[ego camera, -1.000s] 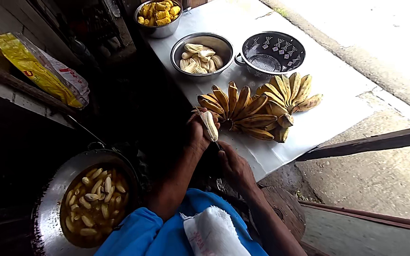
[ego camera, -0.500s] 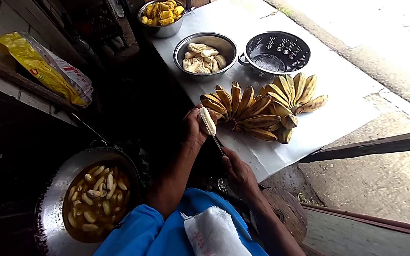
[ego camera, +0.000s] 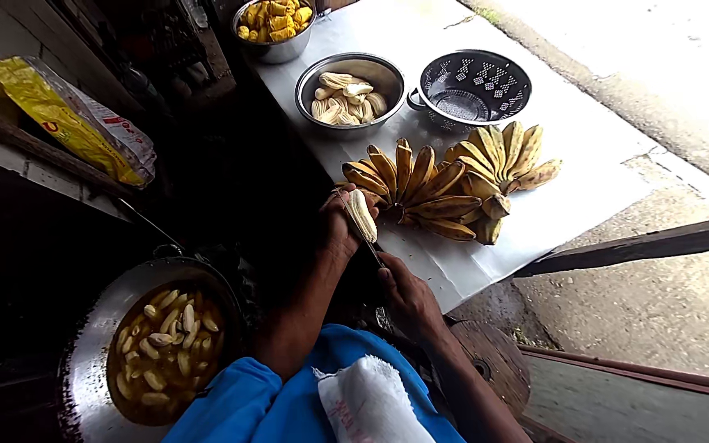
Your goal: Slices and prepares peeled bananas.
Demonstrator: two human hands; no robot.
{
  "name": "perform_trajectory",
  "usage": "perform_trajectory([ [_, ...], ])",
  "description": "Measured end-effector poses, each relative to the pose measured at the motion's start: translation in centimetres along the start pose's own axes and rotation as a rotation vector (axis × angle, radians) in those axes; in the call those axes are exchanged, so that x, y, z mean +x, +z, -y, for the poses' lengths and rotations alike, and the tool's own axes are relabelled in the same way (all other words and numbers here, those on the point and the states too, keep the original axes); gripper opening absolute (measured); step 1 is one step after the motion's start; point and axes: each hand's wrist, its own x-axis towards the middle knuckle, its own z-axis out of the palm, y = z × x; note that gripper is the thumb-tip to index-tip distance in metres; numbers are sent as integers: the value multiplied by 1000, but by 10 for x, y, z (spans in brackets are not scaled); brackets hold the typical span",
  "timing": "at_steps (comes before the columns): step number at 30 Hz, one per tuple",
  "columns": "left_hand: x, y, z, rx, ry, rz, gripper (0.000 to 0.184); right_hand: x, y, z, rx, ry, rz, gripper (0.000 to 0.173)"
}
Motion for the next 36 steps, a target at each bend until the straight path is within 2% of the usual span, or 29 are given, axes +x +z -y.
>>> perform_trajectory([
  [4, -2, 4, -5, 29, 39, -91, 27, -7, 4, -6, -34, 6, -6, 49],
  [7, -7, 4, 9, 53, 67, -68, 25, 22, 3, -4, -90, 56, -20, 48],
  [10, -19, 5, 16, 143, 28, -63, 31, 43, 1, -2, -102, 89, -48, 45],
  [13, -7, 2, 5, 29, -8, -88, 26, 29, -2, -3, 22, 36, 14, 45],
  [16, 8, -9, -14, -32, -7, -150, 27, 4, -3, -3, 302, -53, 89, 45],
  [18, 12, -23, -24, -51, 14, -86, 29, -3, -6, -1, 490, -61, 113, 44],
  [21, 14, -36, -31, -84, 42, 76, 28, -1, -15, 3, 630, -12, 97, 45],
  [24, 20, -40, -30, -70, 92, 262, 22, 3, -19, 2, 669, 33, 86, 47],
  [26, 23, -35, -29, -77, 118, 271, 26, 3, -16, -1, 637, 50, 75, 47],
  [29, 19, -17, -31, -105, 114, 130, 45, 2, -7, -6, 463, 22, 50, 43],
  [32, 19, -4, -30, -76, 74, -42, 43, 2, -1, -8, 272, -22, 30, 42],
  [36, 19, 3, -25, 87, 90, -158, 37, -1, 1, -6, 150, -35, 13, 42],
])
